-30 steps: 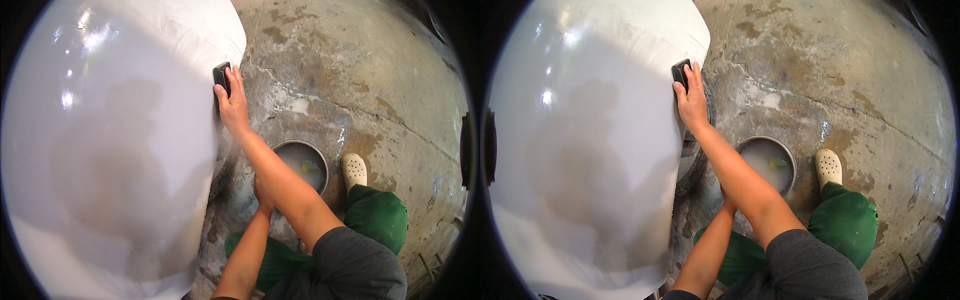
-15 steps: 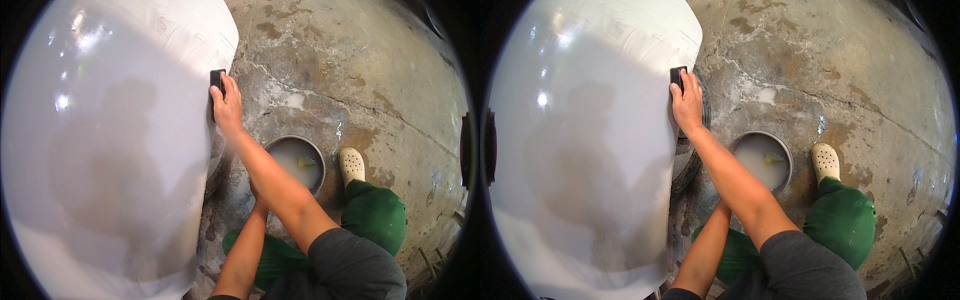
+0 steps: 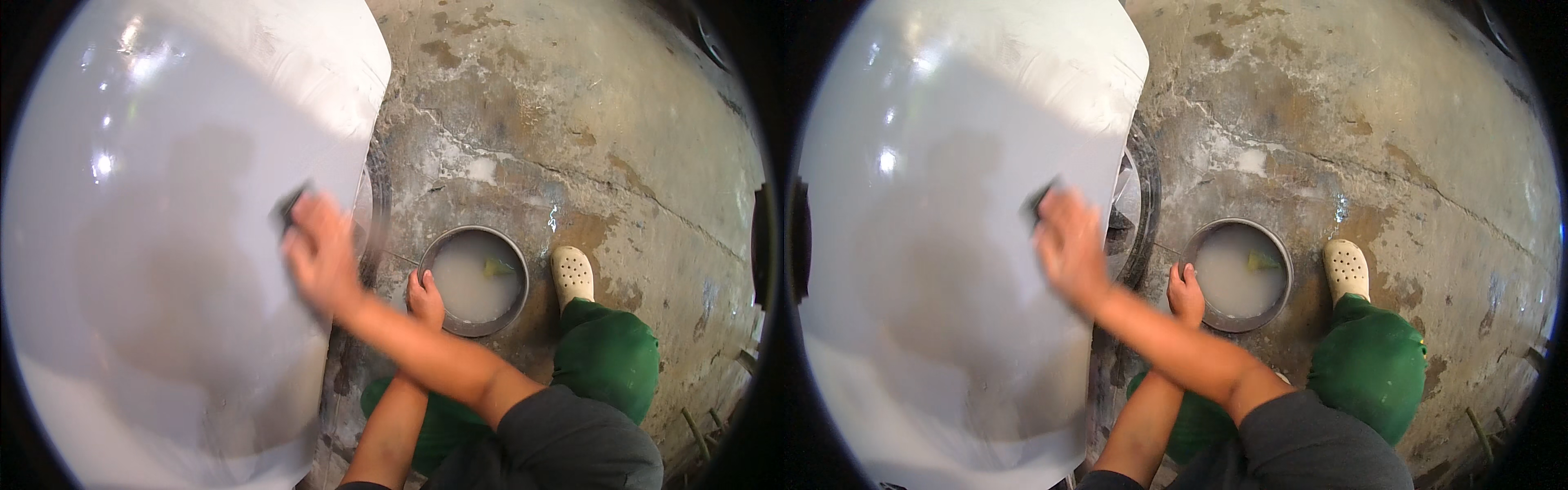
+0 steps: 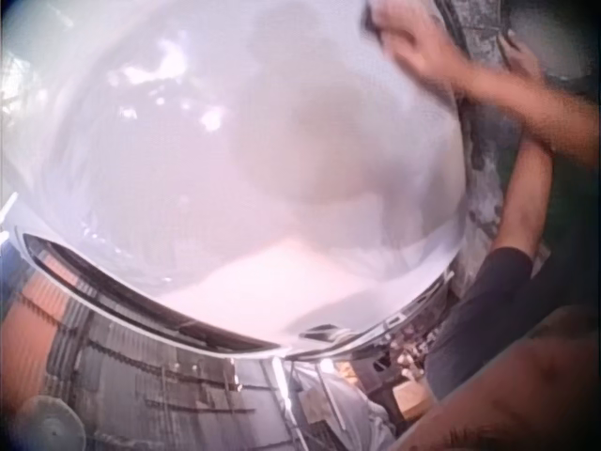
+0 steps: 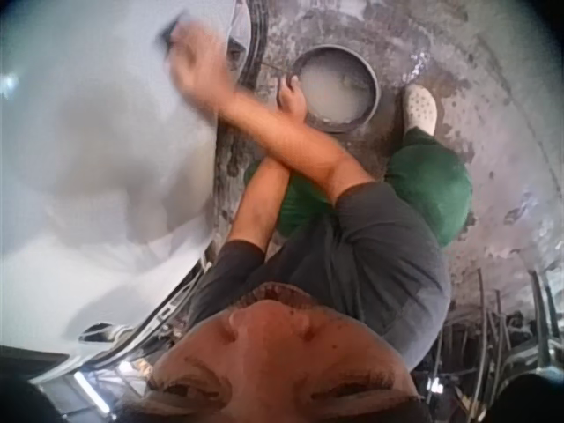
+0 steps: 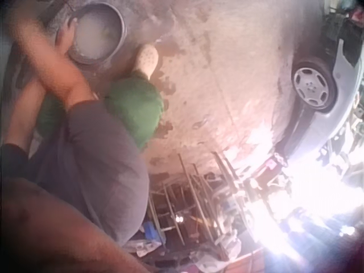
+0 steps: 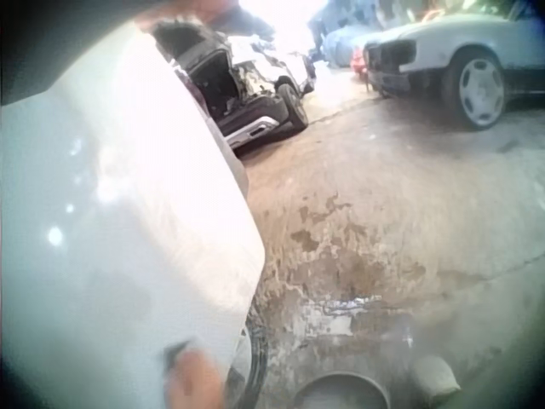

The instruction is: The person sands a white car hood using a sanding block and water from a bucket. They repeatedly dip the block into the water and wipe the surface with a cloth while sitting on the floor.

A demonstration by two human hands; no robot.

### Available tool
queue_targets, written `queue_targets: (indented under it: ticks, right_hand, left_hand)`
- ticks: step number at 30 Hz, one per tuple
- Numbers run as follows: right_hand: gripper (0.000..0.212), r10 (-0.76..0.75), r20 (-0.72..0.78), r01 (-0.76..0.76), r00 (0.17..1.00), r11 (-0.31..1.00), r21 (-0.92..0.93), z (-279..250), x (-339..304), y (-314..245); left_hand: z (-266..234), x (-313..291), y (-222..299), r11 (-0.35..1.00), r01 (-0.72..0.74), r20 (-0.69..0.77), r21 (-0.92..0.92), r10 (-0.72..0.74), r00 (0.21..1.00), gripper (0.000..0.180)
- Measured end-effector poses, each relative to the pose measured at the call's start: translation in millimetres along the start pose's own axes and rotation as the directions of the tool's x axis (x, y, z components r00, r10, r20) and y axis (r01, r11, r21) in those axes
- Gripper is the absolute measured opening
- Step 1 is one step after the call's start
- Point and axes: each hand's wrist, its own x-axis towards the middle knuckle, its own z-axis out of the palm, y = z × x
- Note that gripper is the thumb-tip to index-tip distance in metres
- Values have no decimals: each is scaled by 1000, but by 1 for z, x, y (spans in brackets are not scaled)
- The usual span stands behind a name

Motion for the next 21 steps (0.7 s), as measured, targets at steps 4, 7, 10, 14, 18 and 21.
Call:
queue_targets:
  ticks: [4,7,10,14,18,21]
  right_hand:
    - [56,-205,125,189,971,973,131,-11,-19,18]
    - [50,350,-111,-336,930,934,123,-29,73,74]
    - [47,422,-60,-412,904,901,137,-22,63,37]
    - [58,-224,161,187,961,959,213,-19,-37,-16]
    - [52,138,-56,-131,989,984,119,-18,49,75]
    - [51,418,-56,-399,907,893,207,-8,66,27]
  left_hand:
    - [4,-5,7,1000,-18,-13,7,18,1000,54]
    - [7,-13,12,1000,11,1,6,-11,1000,54]
    - [3,-12,19,999,41,-15,8,-41,999,54]
    - [6,-9,5,1000,9,14,25,-9,1000,51]
    - [32,-26,-4,918,19,-70,-396,-50,996,52]
    - [38,-18,-48,951,-182,-216,-248,129,968,51]
